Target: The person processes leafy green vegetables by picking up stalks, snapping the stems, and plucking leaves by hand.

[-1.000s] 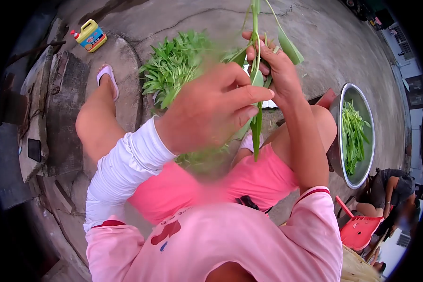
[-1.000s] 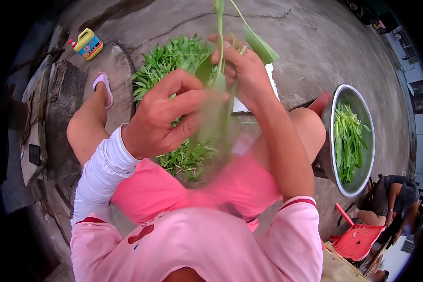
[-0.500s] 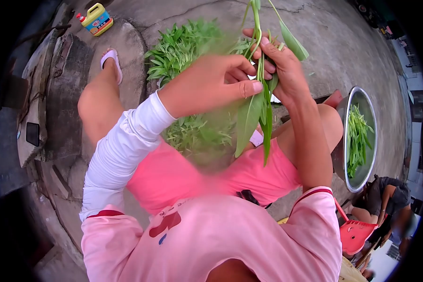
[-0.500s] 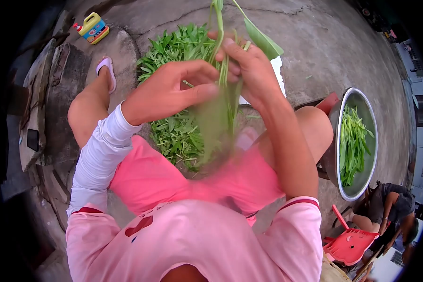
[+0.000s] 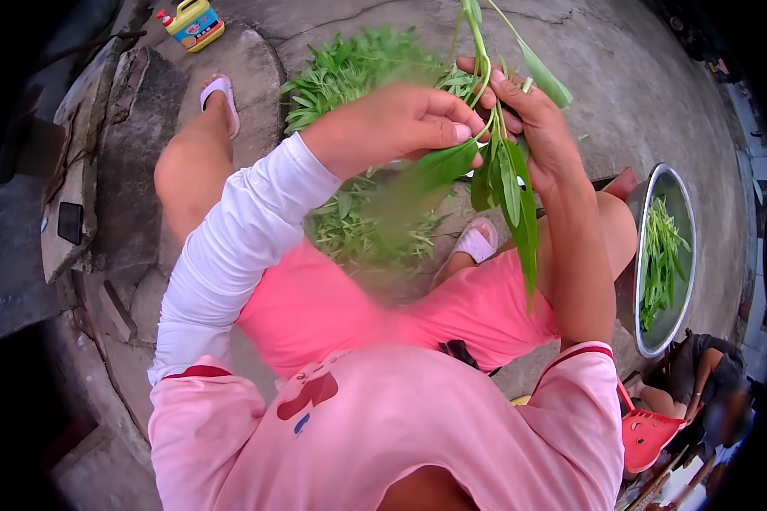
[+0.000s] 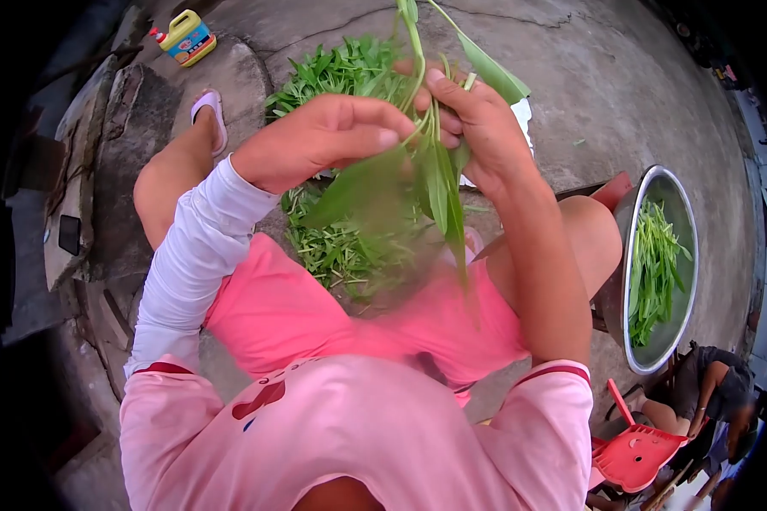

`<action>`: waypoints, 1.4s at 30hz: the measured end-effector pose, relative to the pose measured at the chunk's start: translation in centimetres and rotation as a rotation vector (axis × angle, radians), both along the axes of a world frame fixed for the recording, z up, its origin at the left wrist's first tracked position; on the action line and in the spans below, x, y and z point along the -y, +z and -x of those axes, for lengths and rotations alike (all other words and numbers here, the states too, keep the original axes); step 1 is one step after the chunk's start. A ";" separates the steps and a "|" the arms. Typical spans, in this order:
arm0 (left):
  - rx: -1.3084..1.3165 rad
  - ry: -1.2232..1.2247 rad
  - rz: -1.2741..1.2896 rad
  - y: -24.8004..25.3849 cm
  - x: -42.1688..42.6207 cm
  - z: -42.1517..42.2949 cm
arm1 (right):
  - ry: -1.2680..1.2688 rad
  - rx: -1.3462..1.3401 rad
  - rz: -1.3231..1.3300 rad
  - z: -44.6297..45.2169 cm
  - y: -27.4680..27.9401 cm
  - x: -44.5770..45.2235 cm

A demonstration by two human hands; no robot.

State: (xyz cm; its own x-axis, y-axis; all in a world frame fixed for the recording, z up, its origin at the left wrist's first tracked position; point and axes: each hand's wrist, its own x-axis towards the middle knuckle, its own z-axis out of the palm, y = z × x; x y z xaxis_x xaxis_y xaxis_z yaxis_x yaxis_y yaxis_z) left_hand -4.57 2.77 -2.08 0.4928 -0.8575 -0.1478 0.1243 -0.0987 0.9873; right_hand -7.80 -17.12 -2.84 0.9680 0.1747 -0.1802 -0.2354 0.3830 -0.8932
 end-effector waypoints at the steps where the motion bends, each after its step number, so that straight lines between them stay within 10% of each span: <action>1: 0.032 0.019 0.019 -0.8 0.2 -0.1 | 0.024 -0.014 -0.038 0.0 -0.1 0.1; 5: -0.023 0.195 0.089 -1.0 0.5 0.9 | 0.109 -0.077 -0.199 -0.1 0.1 0.7; 12: 0.874 0.347 0.012 0.3 0.8 2.2 | 0.215 -0.096 -0.188 -0.5 -0.6 1.3; 21: 1.140 0.328 0.078 -0.2 0.8 1.8 | 0.072 -0.154 0.008 0.0 -0.8 -1.3; 33: 1.154 0.332 0.074 -0.4 0.7 1.9 | 0.066 -0.226 0.100 0.7 0.0 -2.3; 37: 0.807 0.345 0.029 0.2 0.9 2.3 | 0.315 -0.021 -0.338 -0.2 -4.1 -0.3; 42: 0.451 0.422 0.147 -0.3 1.2 2.1 | 0.013 -0.252 -0.066 0.9 0.2 -2.5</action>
